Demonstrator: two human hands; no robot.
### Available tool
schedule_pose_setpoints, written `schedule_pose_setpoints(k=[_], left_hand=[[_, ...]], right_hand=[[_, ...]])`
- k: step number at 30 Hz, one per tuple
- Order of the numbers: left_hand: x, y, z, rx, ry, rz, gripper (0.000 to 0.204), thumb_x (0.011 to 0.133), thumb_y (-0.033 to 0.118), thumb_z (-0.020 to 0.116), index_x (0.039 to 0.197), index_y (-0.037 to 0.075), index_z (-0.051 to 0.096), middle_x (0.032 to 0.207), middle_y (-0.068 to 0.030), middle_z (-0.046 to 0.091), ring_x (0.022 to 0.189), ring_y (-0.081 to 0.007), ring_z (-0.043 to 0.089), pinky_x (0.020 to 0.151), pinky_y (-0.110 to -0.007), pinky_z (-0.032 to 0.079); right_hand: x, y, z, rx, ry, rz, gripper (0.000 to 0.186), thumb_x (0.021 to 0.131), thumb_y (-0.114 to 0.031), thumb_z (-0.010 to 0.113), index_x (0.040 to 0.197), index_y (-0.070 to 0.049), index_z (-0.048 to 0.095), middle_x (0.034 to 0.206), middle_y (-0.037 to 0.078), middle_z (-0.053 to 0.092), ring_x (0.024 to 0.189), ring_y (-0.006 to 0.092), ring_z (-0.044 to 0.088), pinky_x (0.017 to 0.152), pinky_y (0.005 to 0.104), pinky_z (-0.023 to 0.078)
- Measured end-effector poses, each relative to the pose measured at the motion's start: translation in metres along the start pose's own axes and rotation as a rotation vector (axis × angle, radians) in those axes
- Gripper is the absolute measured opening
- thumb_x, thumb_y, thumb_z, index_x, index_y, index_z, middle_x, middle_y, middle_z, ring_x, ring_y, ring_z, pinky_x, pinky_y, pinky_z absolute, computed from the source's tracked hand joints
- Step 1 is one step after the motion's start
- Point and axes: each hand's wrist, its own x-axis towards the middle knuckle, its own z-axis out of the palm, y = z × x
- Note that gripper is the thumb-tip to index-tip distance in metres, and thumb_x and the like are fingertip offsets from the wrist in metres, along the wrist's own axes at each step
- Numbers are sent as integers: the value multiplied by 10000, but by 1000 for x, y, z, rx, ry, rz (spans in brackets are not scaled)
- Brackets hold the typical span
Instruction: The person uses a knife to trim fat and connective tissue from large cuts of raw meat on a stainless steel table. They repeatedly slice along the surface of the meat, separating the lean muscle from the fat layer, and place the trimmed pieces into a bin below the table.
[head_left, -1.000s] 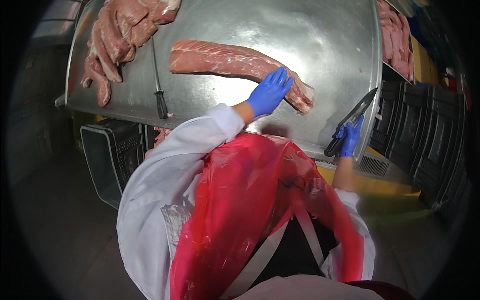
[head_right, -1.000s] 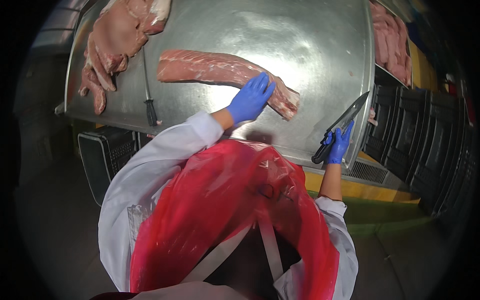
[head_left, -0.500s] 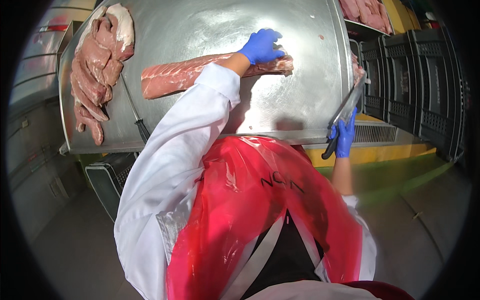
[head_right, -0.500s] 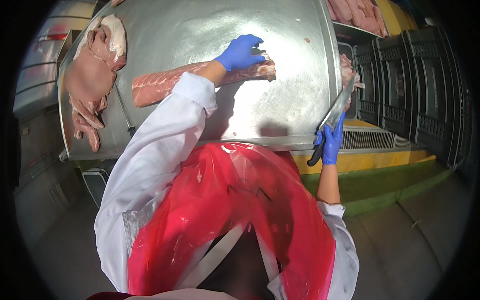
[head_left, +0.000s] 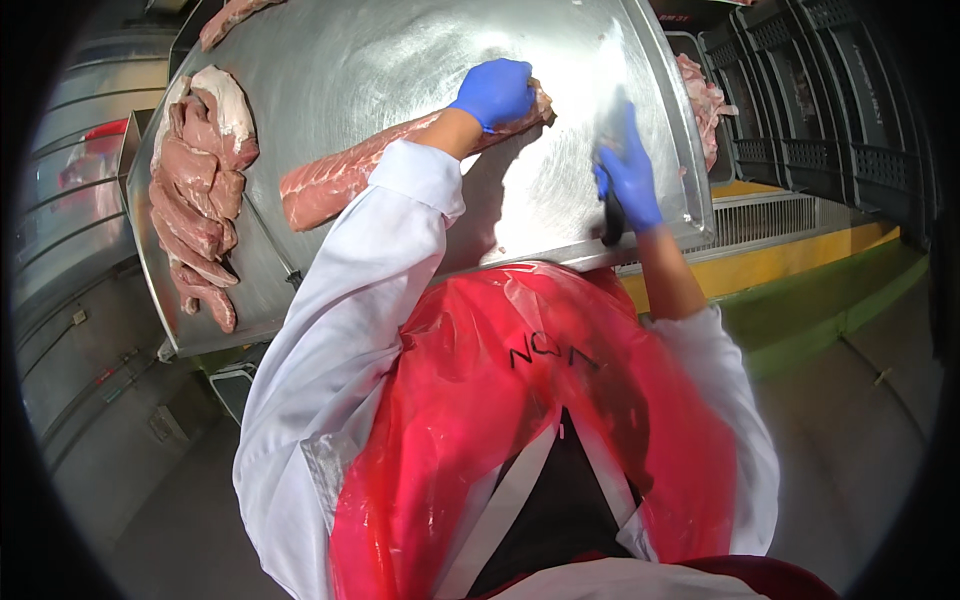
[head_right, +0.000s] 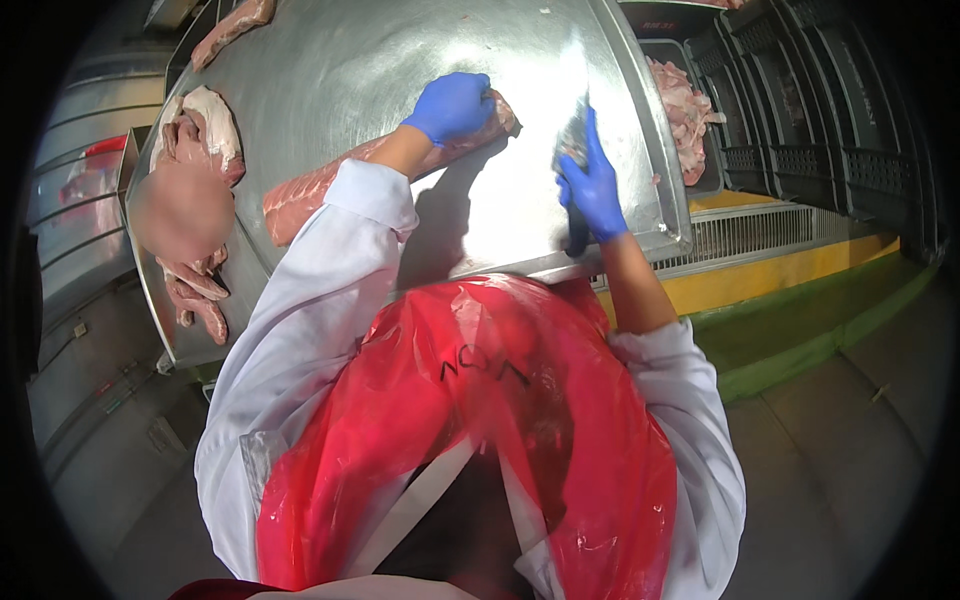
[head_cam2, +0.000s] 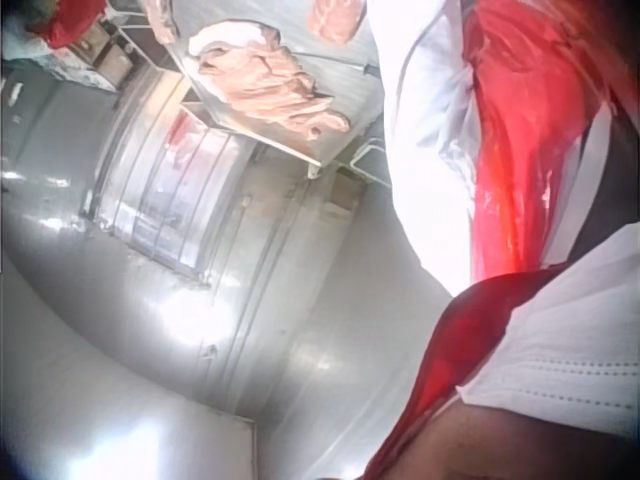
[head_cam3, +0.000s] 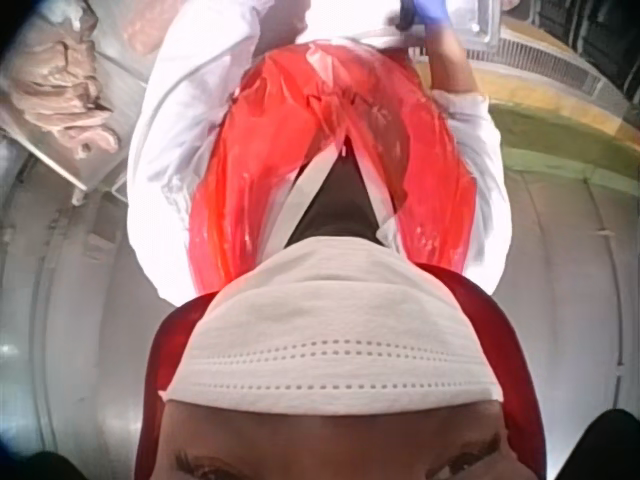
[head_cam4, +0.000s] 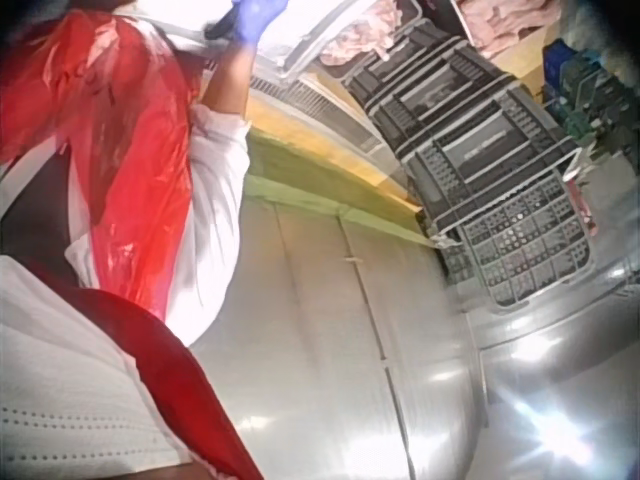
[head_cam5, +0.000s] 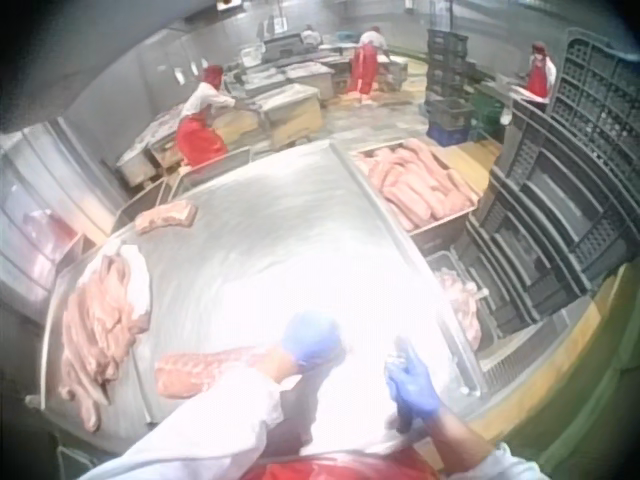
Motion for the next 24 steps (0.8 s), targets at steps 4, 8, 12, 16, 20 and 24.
schedule_pose_setpoints(k=[4, 8, 12, 16, 20, 24], left_hand=[[12, -16, 17, -179, 57, 38, 274, 881, 274, 612, 1021, 62, 714, 979, -209, 723, 930, -402, 687, 839, -462, 542], [17, -15, 17, -241, 55, 43, 283, 904, 282, 612, 1028, 43, 702, 934, -208, 716, 862, -391, 683, 788, -451, 531], [5, -26, 20, -337, 128, -19, 285, 912, 293, 619, 1026, 46, 702, 874, -193, 702, 807, -362, 679, 755, -422, 526], [10, -30, 8, -363, 85, 69, 295, 916, 298, 619, 1050, 53, 714, 814, -161, 675, 742, -294, 645, 722, -392, 513], [37, -23, -2, -290, 23, 164, 309, 919, 304, 630, 1074, 51, 717, 801, -138, 674, 723, -255, 630, 716, -377, 507], [42, -77, 10, -512, -10, 40, 418, 939, 366, 672, 1153, 8, 693, 893, -113, 719, 810, -209, 660, 782, -372, 533]], right_hand=[[44, -15, 37, -255, 43, 82, 818, 967, -103, 587, 1640, -287, 162, 806, 74, 617, 574, 118, 578, 544, 289, 540], [40, -23, 36, -497, -85, 185, 765, 966, -161, 589, 1624, -312, 230, 737, 84, 635, 548, 135, 582, 568, 316, 557], [-20, -20, 9, -537, -260, 164, 752, 936, -159, 578, 1611, -307, 282, 709, 76, 646, 545, 131, 589, 586, 316, 557], [22, -22, 28, -580, -271, 212, 754, 941, -172, 586, 1610, -331, 274, 713, 67, 624, 545, 129, 554, 578, 314, 549], [54, -12, 34, -467, -260, 233, 787, 940, -151, 586, 1619, -344, 238, 744, 76, 620, 582, 136, 592, 568, 315, 548], [-8, -4, 28, -251, -418, 268, 736, 962, -39, 536, 1626, -140, 236, 695, 39, 579, 505, 90, 512, 466, 253, 444]])
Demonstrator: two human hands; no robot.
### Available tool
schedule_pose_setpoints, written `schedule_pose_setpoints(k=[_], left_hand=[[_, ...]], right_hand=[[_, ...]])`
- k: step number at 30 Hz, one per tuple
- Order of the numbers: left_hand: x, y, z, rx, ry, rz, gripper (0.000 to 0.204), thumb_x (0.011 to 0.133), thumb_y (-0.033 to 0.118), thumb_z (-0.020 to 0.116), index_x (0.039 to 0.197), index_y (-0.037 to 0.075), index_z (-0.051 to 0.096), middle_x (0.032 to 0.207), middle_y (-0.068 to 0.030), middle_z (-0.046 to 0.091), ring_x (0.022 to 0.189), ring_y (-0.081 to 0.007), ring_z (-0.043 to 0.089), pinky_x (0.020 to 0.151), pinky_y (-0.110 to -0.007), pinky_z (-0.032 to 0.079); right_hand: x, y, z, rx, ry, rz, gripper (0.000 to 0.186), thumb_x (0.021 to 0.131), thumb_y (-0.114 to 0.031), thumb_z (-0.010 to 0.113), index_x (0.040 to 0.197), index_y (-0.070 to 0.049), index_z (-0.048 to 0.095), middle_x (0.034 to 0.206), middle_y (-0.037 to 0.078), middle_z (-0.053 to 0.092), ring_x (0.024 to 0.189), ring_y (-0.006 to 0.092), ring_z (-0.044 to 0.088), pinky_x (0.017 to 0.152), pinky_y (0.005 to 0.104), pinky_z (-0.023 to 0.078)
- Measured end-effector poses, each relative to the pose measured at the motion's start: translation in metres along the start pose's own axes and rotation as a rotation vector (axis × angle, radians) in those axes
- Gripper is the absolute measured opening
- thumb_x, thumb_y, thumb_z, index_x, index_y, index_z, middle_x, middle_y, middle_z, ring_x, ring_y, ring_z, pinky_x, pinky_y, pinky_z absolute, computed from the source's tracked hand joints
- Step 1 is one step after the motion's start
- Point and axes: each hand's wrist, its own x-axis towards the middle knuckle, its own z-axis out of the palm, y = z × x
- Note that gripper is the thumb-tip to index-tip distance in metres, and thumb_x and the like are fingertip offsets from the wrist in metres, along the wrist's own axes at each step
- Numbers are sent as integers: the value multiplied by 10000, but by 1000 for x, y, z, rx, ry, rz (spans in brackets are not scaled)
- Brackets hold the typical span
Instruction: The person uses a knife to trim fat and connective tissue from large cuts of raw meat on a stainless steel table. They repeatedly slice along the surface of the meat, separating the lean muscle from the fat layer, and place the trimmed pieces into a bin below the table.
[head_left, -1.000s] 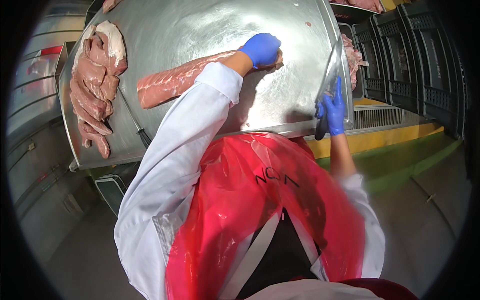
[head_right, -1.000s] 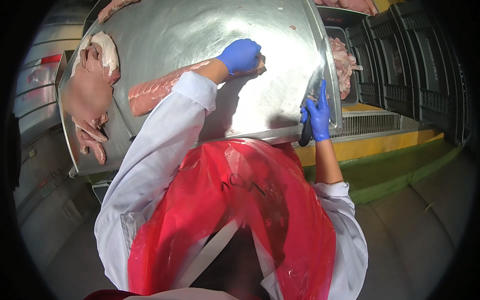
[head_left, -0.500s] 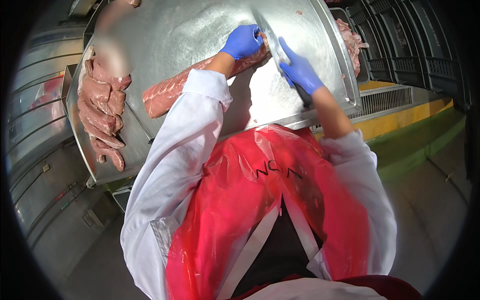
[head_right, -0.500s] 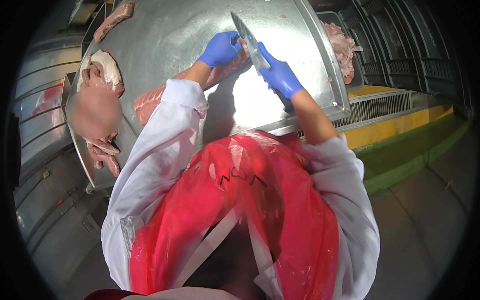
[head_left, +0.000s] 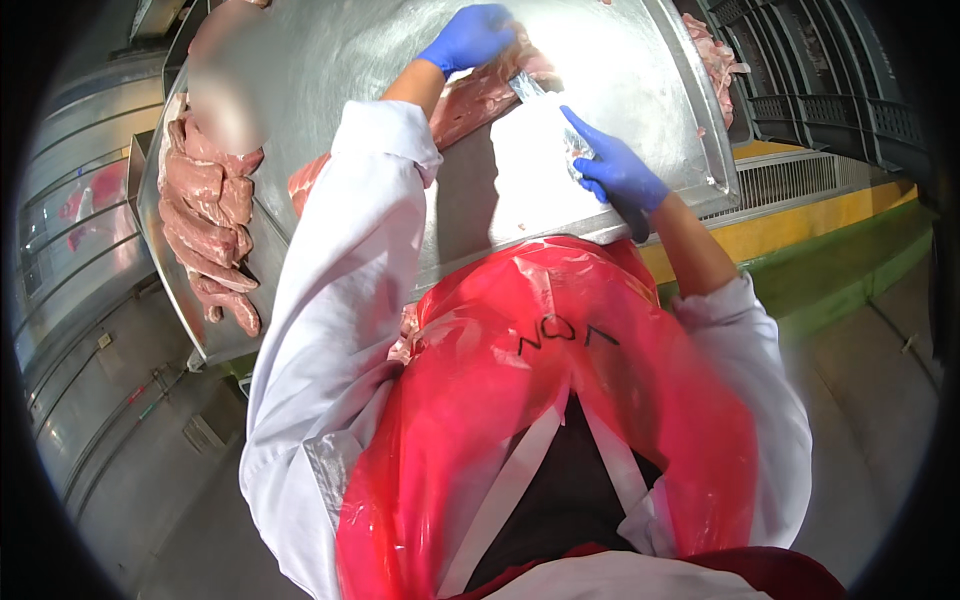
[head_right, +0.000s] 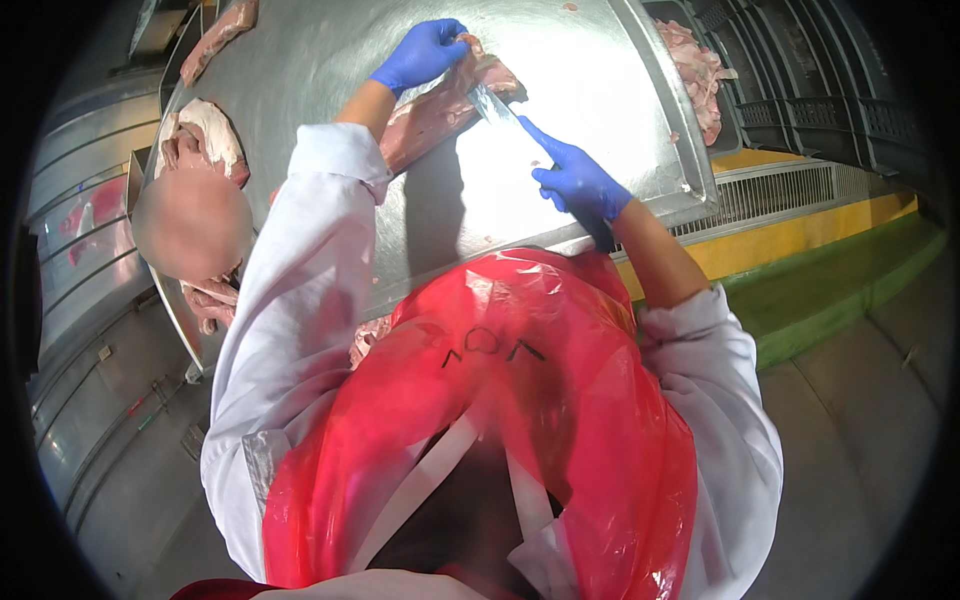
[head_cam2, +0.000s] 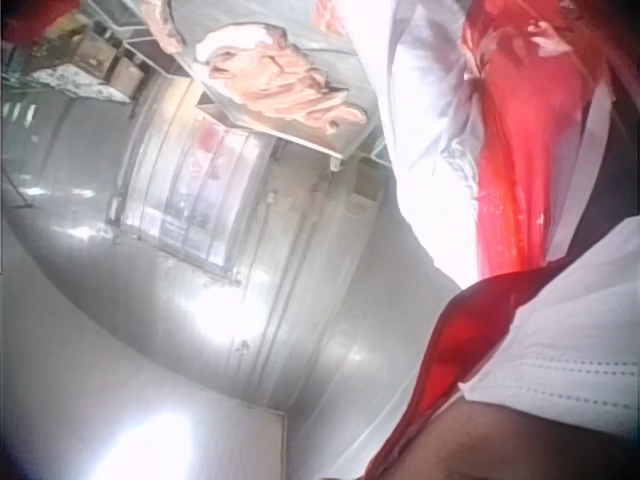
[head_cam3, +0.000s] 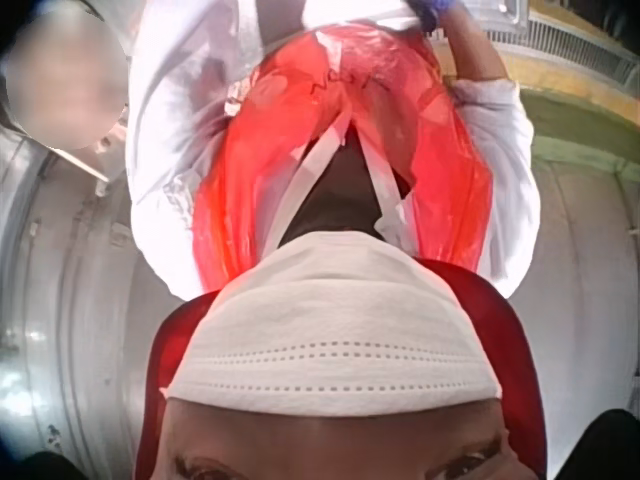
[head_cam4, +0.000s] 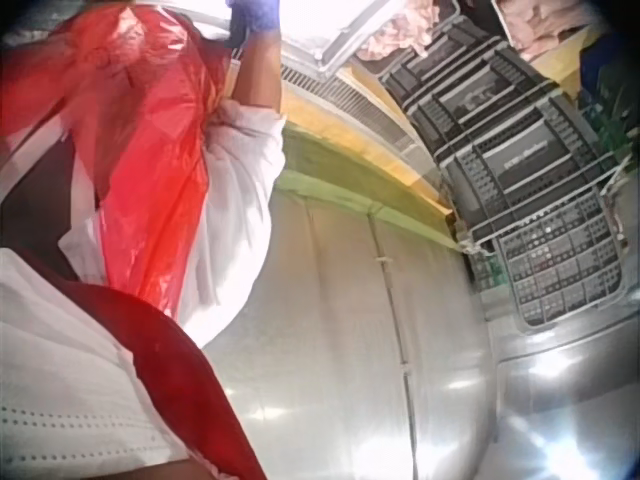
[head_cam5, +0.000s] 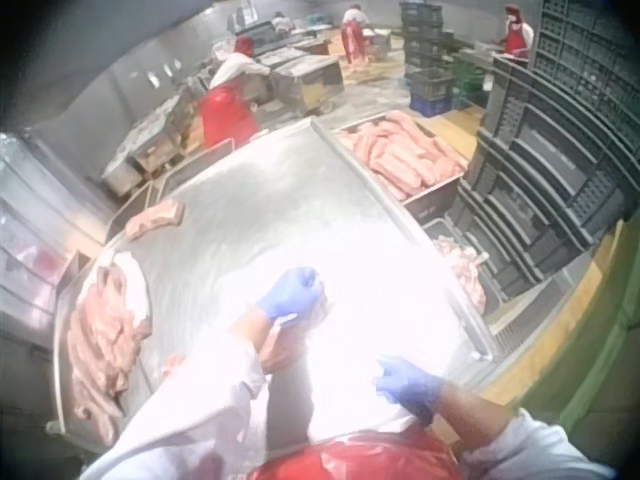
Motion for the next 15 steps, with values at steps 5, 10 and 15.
schedule_pose_setpoints(k=[5, 10, 15], left_hand=[[6, 46, -9, -99, -134, 58, 197, 895, 183, 617, 870, -5, 669, 701, -56, 613, 662, -151, 559, 615, -361, 496], [14, 41, -31, -61, -85, 100, 203, 885, 182, 623, 874, -14, 674, 752, -93, 673, 703, -179, 634, 642, -361, 523], [5, 65, -63, -154, -95, 187, 168, 880, 154, 619, 883, 1, 689, 813, -111, 723, 698, -196, 664, 645, -349, 527]], right_hand=[[87, -25, 29, 176, 119, 46, 778, 970, -164, 546, 1643, -164, 156, 794, 70, 597, 651, 145, 580, 619, 307, 525], [40, -17, 103, 154, 112, 79, 768, 993, -100, 535, 1645, -222, 147, 792, 76, 615, 593, 145, 580, 560, 312, 528], [92, -32, 114, 193, 145, 15, 773, 1005, -115, 476, 1640, -110, 37, 941, 134, 630, 626, 192, 616, 590, 348, 550]])
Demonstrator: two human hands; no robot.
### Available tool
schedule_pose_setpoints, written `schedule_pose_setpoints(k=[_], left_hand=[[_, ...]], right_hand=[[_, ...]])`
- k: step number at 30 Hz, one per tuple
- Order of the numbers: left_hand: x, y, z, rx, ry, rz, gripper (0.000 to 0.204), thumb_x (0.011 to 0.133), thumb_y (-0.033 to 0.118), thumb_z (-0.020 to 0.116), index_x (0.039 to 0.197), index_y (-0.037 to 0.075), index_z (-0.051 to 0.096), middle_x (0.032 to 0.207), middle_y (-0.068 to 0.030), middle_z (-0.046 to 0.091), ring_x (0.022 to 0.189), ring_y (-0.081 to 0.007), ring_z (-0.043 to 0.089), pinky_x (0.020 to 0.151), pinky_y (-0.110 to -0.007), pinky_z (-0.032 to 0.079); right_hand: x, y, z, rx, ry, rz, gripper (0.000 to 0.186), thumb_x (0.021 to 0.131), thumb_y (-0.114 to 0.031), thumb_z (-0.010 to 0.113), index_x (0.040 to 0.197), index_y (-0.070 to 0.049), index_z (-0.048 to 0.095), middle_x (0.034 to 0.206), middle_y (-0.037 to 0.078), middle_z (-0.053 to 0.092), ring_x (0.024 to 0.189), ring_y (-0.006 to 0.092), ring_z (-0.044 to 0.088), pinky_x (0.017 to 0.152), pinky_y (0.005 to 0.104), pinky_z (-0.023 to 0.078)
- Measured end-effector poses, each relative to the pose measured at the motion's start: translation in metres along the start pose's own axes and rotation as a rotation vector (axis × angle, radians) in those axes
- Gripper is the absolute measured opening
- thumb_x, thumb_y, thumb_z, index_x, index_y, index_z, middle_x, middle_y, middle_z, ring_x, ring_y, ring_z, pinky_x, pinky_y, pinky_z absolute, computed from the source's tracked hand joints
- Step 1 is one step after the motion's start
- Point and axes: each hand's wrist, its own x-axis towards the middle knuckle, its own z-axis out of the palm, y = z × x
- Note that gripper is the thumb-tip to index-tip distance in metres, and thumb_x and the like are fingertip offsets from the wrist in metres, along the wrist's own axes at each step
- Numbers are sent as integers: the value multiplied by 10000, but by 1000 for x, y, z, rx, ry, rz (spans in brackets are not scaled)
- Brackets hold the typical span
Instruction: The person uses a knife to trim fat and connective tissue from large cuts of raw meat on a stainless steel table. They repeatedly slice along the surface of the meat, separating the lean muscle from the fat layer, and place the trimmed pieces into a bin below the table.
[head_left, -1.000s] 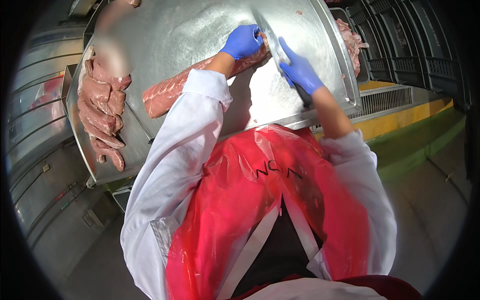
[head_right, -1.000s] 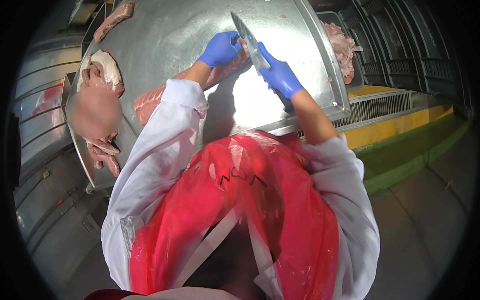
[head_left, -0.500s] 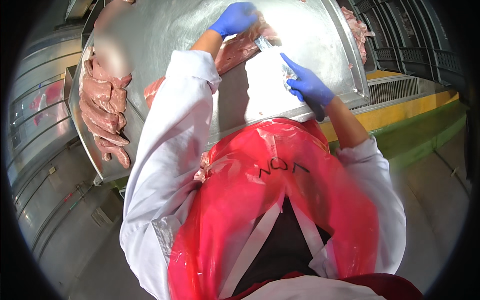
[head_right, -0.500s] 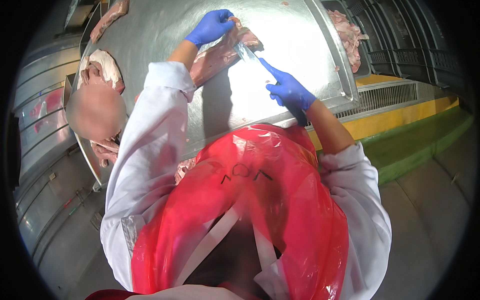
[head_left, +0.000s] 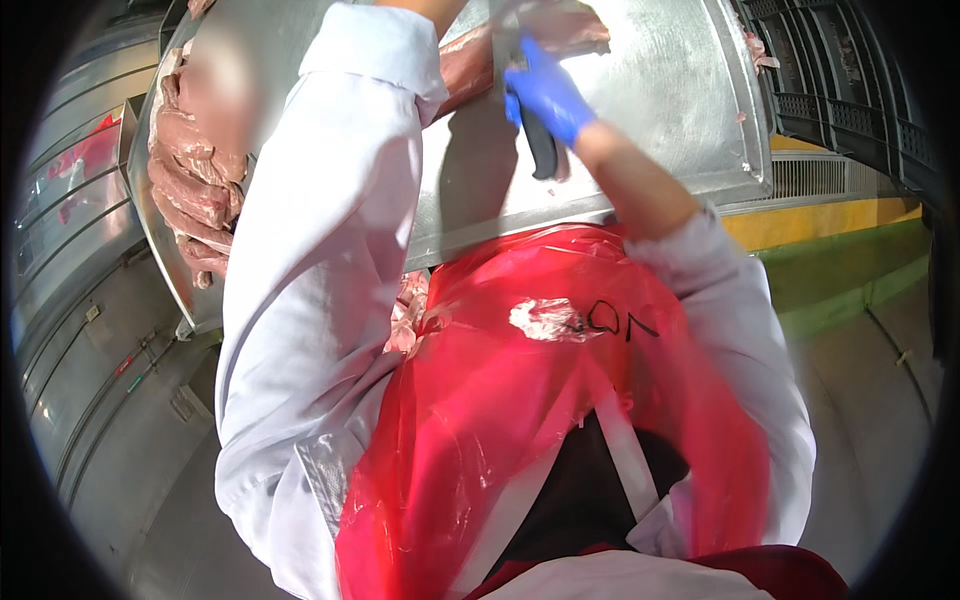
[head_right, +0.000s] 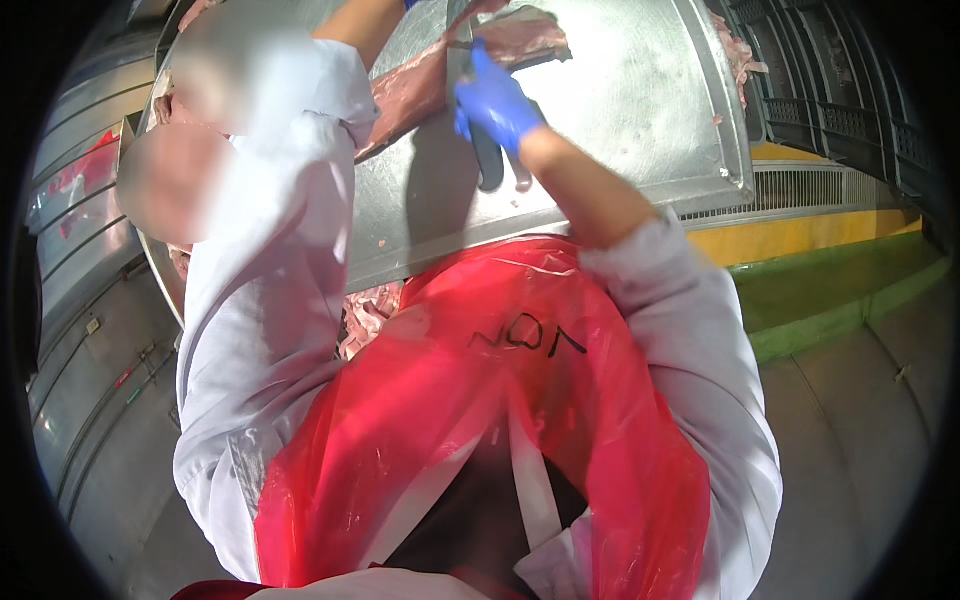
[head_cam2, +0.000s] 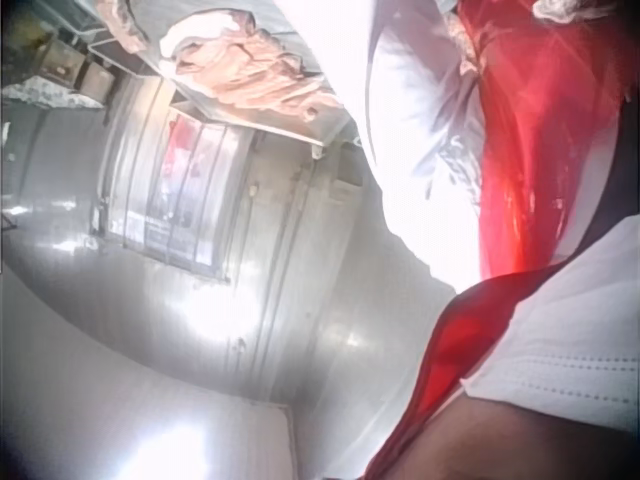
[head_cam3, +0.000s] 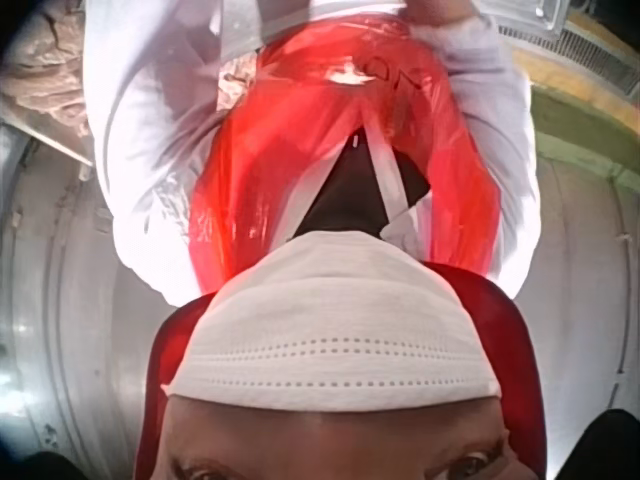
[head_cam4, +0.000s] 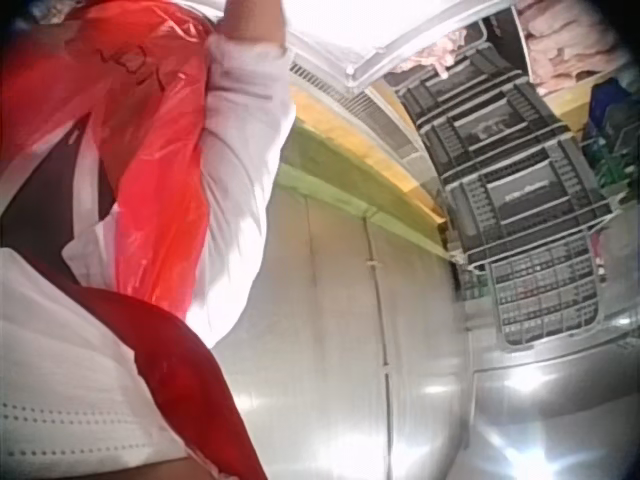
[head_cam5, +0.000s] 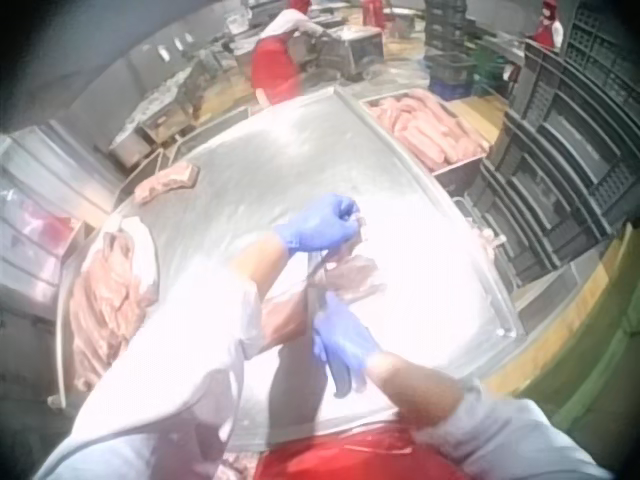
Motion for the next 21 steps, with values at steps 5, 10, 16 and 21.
schedule_pose_setpoints(k=[5, 10, 16, 21], left_hand=[[-26, -36, -66, -43, 245, 22, 135, 878, 133, 633, 897, 17, 700, 817, -94, 726, 705, -186, 666, 657, -342, 532], [-200, -239, -226, 477, 543, -127, 454, 918, 373, 692, 1158, -10, 644, 897, -129, 710, 818, -214, 671, 769, -364, 540], [-329, -205, -29, 672, 322, -507, 443, 1024, 411, 397, 1164, 57, 622, 1195, -232, 645, 1118, -440, 599, 973, -561, 457], [-306, -156, 17, 413, -74, -607, 421, 975, 349, 477, 1241, 38, 579, 1218, -264, 628, 1175, -418, 593, 1010, -510, 458]], right_hand=[[-61, 26, 56, -171, -20, 75, 789, 1001, -89, 500, 1647, -161, 52, 868, 111, 610, 615, 180, 610, 575, 331, 542], [-73, 15, 39, -21, -19, -12, 798, 981, -112, 556, 1646, -250, 137, 808, 72, 599, 589, 129, 560, 525, 304, 527], [46, 24, 0, -196, 337, -152, 795, 975, -123, 562, 1641, -278, 155, 767, 77, 625, 567, 129, 583, 506, 311, 528], [76, 6, -21, -438, 319, -206, 782, 972, -148, 573, 1632, -321, 189, 702, 72, 628, 543, 147, 599, 510, 312, 534]])
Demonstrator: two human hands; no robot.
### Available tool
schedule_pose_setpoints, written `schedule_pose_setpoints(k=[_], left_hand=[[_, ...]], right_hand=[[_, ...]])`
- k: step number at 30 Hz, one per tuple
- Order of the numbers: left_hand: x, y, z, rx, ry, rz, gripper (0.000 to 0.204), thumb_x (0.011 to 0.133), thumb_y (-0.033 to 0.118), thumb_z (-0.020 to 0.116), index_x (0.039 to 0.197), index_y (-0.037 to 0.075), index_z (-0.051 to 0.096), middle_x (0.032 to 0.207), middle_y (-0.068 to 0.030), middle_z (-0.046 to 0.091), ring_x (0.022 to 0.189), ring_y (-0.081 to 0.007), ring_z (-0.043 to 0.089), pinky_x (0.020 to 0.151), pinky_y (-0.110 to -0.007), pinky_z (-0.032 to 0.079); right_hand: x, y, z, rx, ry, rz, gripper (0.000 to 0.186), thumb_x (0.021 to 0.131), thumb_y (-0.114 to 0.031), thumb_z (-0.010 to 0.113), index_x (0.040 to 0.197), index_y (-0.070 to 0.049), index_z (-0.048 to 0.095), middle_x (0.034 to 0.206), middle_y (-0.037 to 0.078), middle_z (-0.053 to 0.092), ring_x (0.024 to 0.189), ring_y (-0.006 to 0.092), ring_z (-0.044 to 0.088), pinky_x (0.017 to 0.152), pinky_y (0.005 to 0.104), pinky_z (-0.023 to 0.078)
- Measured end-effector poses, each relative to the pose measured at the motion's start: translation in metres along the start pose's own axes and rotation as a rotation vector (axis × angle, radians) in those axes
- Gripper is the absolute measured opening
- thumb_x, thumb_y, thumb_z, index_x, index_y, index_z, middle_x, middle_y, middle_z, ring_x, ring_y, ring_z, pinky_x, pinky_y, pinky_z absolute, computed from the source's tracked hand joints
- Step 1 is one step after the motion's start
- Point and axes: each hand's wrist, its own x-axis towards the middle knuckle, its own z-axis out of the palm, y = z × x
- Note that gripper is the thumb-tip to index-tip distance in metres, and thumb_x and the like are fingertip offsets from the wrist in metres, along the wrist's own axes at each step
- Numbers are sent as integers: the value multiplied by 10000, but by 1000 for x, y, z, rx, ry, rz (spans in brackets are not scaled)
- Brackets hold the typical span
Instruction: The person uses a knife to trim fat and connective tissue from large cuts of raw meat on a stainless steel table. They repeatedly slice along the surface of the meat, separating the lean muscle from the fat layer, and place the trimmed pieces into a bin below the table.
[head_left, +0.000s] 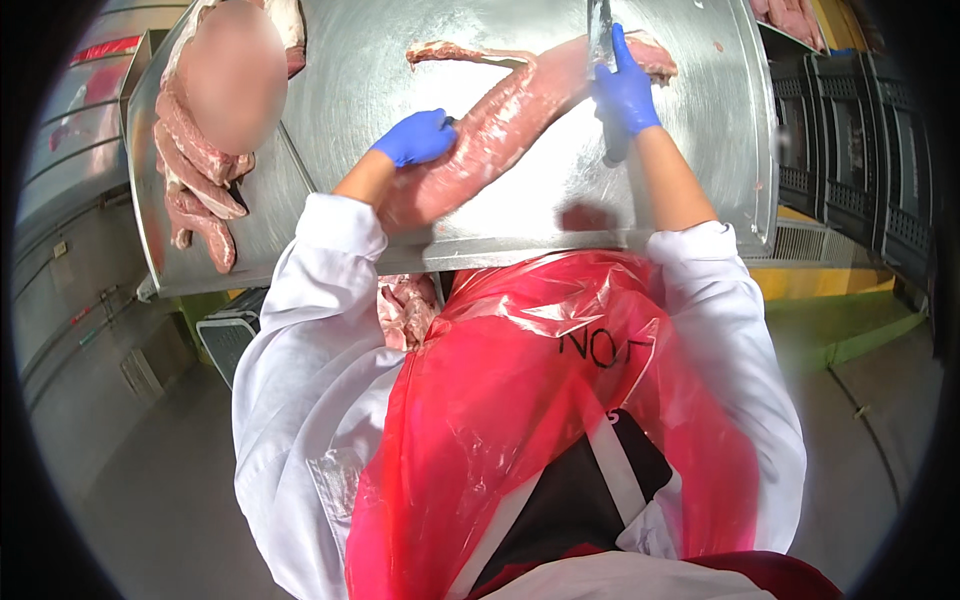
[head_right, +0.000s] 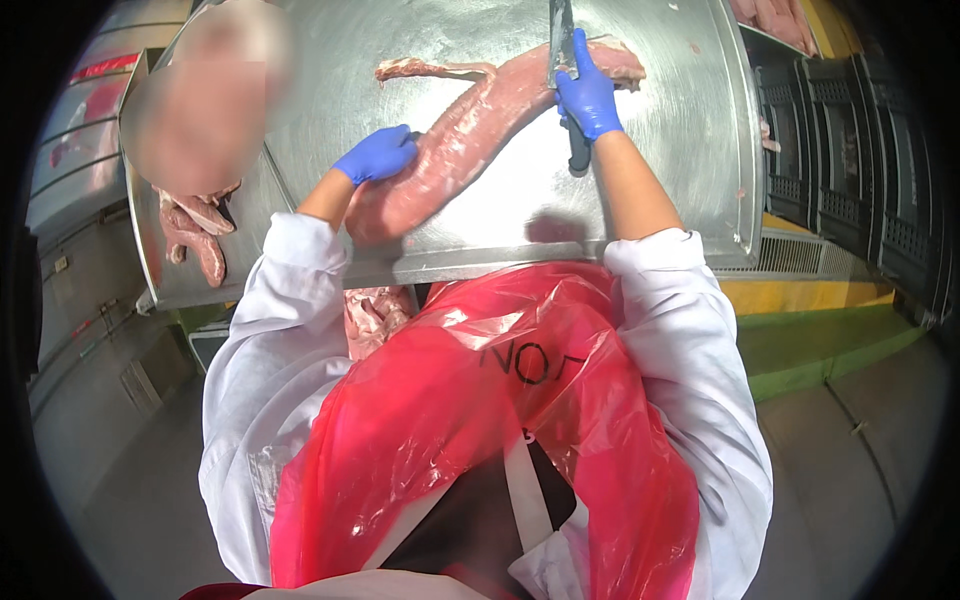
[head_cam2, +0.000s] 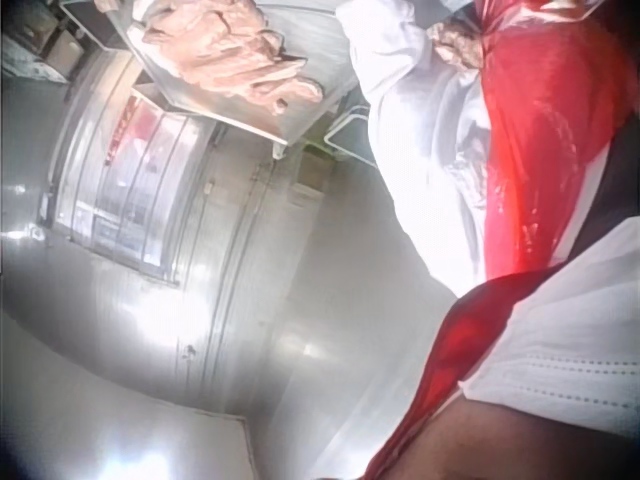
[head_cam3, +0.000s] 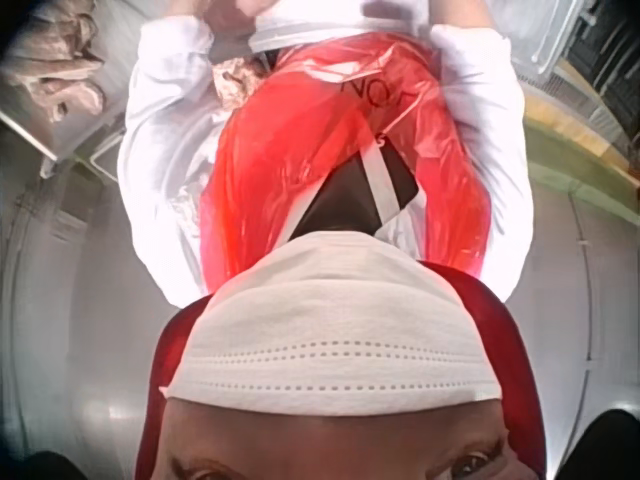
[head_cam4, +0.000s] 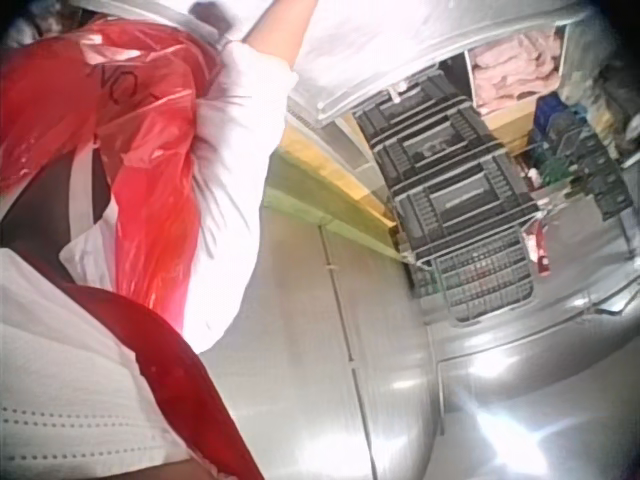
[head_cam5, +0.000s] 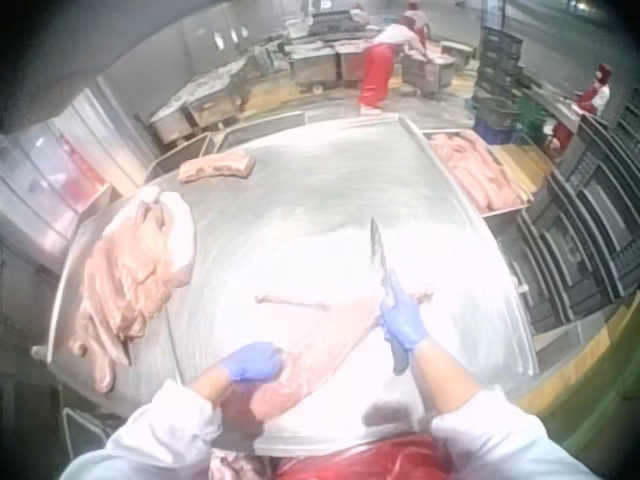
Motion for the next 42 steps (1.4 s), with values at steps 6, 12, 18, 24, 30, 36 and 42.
schedule_pose_setpoints(k=[6, 12, 18, 24, 30, 36, 42], left_hand=[[107, 74, -26, -214, 314, 365, 426, 893, 244, 635, 1253, 43, 527, 1085, -256, 673, 1052, -417, 655, 921, -481, 509], [110, 112, -72, 324, 222, 371, 338, 907, 200, 605, 1207, 60, 532, 1031, -230, 696, 919, -439, 673, 826, -485, 533], [92, 137, -94, 502, 333, 322, 188, 842, 183, 652, 978, 54, 646, 809, -169, 728, 735, -329, 714, 682, -431, 556], [64, 183, -133, 585, 150, 261, 210, 834, 181, 600, 1006, 61, 598, 797, -202, 703, 754, -392, 701, 674, -500, 541], [39, 136, -132, 414, 381, 217, 153, 854, 165, 558, 973, 77, 596, 779, -202, 686, 735, -420, 679, 673, -517, 528], [9, 138, -152, 395, 435, 107, 160, 886, 178, 539, 989, 67, 592, 830, -225, 676, 824, -446, 663, 720, -522, 512], [-24, 134, -160, 296, 545, 216, 167, 873, 162, 566, 986, 42, 594, 860, -235, 658, 872, -460, 646, 765, -506, 517]], right_hand=[[27, -27, -18, -12, -150, 15, 758, 962, -124, 585, 1625, -272, 248, 740, 83, 649, 578, 127, 609, 523, 288, 527], [13, -48, 3, 128, -434, 84, 749, 939, -63, 554, 1621, -196, 273, 777, 76, 647, 560, 119, 566, 522, 270, 505], [-40, -38, -45, 17, -822, 183, 734, 956, -139, 529, 1629, -201, 243, 729, 54, 609, 541, 115, 544, 527, 286, 513], [-21, -36, -22, 85, -800, 172, 747, 960, -146, 522, 1631, -287, 225, 693, 43, 582, 520, 113, 543, 494, 279, 508], [-71, -49, -52, -251, -951, 90, 726, 981, -40, 463, 1625, -295, 245, 656, 14, 547, 485, 84, 508, 483, 264, 502], [-64, -55, -45, -397, -1023, 12, 698, 986, -141, 450, 1622, -327, 231, 692, 73, 605, 519, 141, 570, 524, 313, 546], [-58, -47, -23, -127, -1053, 43, 708, 989, -140, 462, 1629, -313, 213, 706, 65, 591, 529, 133, 544, 544, 314, 543]])
